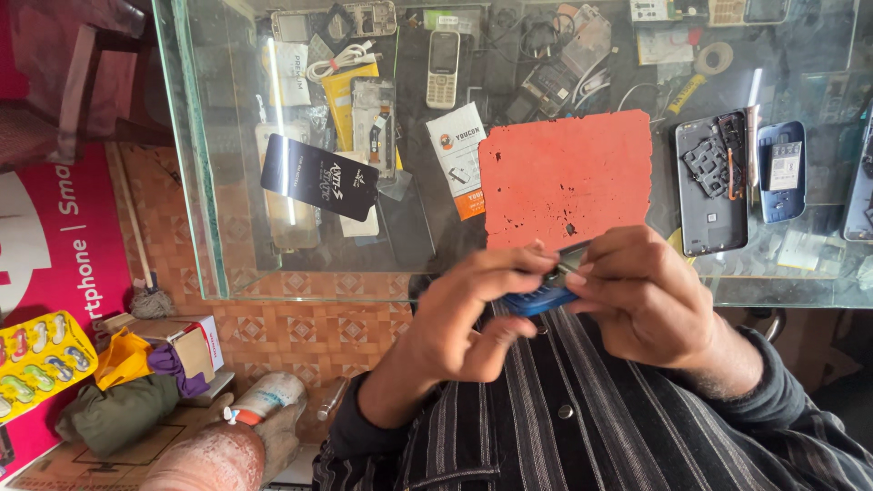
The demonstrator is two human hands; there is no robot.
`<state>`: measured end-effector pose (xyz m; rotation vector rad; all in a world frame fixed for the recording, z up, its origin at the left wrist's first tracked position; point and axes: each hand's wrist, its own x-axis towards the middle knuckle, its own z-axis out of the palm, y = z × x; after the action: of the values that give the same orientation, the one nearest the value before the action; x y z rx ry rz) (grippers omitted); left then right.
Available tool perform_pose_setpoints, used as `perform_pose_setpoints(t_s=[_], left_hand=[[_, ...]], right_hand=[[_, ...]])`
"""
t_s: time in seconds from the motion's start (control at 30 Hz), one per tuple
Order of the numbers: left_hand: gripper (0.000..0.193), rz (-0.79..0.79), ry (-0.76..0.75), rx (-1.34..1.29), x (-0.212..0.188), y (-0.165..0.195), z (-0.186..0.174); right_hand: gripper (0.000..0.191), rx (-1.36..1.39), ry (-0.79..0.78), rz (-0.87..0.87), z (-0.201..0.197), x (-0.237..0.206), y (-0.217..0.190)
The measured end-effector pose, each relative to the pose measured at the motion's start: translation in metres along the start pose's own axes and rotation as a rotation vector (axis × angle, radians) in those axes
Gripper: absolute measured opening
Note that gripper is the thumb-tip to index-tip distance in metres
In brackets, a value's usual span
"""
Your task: The person tests a disassembled feature phone board with multimeter probes at a workbench, then handles a blue feature phone, pressing its keypad and opening it. They remove and reseat the phone's internal components and cover, then use a screwdriver to work on the phone body on the mat.
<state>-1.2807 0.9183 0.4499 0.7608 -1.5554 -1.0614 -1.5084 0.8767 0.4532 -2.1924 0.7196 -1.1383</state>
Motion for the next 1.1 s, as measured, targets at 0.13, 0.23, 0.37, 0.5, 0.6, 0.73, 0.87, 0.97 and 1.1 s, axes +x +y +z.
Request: perform_pose_setpoints(t_s=[0.13,0.23,0.37,0.5,0.6,0.73,0.87,0.97,1.1], left_hand=[[0.028,0.054,-0.058,0.216,0.004,0.008,0.001],[0.02,0.183,0.032,0.24,0.007,0.005,0.005],[0.015,0.144,0.114,0.135,0.007,0.003,0.006],[0.012,0.147,0.127,0.057,0.007,0.001,-0.004],[0.01,0.151,0.125,0.038,0.007,0.001,-0.006],[0.009,0.151,0.104,0.03,0.003,0.004,-0.007],[0.008,0.151,0.145,0.008,-0.001,-0.003,-0.004],[0.012,0.135,0.191,-0.123,-0.002,-0.011,-0.003],[0.014,0.067,0.204,-0.286,-0.002,-0.011,-0.004]], right_hand=[[0.026,-0.067,-0.057,-0.098,-0.002,0.003,-0.001],[0.029,-0.103,-0.061,-0.125,-0.002,0.01,-0.004],[0.037,-0.042,-0.053,-0.069,-0.007,0.023,-0.007],[0.041,0.025,-0.043,0.155,-0.021,0.025,-0.012],[0.031,0.023,-0.006,0.139,-0.018,0.017,-0.011],[0.028,0.003,0.064,0.065,-0.011,0.009,-0.009],[0.027,-0.002,0.089,0.033,-0.007,0.014,-0.008],[0.04,0.151,0.053,0.105,-0.012,0.02,-0.007],[0.031,0.239,0.004,0.152,-0.015,0.02,-0.006]])
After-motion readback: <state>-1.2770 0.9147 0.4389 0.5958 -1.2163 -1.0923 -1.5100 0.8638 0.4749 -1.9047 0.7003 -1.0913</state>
